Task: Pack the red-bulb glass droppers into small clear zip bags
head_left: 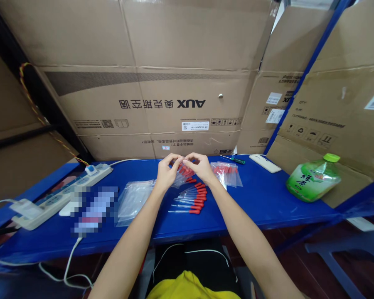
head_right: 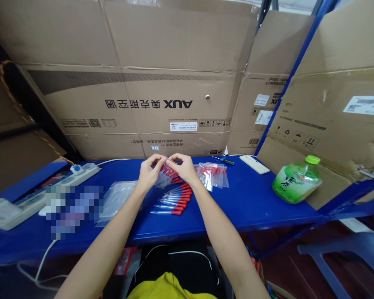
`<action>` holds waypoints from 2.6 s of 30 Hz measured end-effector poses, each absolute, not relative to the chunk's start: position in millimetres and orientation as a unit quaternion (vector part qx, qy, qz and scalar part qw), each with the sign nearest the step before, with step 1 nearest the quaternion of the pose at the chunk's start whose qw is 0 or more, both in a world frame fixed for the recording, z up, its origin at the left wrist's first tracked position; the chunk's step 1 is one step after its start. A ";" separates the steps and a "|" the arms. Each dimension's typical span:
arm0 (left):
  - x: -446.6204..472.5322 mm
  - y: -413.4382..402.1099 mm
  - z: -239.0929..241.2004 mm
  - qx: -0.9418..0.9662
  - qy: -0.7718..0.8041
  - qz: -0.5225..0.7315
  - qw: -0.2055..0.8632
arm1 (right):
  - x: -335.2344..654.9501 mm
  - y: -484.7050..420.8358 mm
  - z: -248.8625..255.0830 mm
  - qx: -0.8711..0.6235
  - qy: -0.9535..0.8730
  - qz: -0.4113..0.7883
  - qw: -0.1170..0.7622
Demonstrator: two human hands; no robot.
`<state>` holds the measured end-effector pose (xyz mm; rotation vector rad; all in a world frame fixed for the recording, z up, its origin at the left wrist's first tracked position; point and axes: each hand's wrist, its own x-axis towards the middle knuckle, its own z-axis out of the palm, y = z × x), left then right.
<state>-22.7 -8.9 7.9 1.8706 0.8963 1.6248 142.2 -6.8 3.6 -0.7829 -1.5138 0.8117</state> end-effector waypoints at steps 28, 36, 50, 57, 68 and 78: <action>-26.7 -3.1 5.7 0.646 0.356 0.613 0.283 | 145.8 -3.9 3.3 -0.362 -0.669 0.272 0.589; -26.6 -3.7 6.2 0.670 0.337 0.573 0.330 | 147.7 -5.9 5.9 -0.364 -0.675 0.263 0.586; -25.8 -1.8 2.2 0.621 0.342 0.613 0.349 | 146.2 -1.5 2.8 -0.358 -0.647 0.298 0.603; -25.7 -4.9 7.1 0.576 0.359 0.645 0.351 | 148.6 0.6 2.6 -0.358 -0.618 0.325 0.620; -25.3 -9.1 12.6 0.586 0.351 0.653 0.327 | 150.5 -2.1 7.9 -0.363 -0.589 0.336 0.640; -25.3 -6.8 9.2 0.599 0.354 0.642 0.322 | 151.7 0.0 6.5 -0.342 -0.601 0.337 0.639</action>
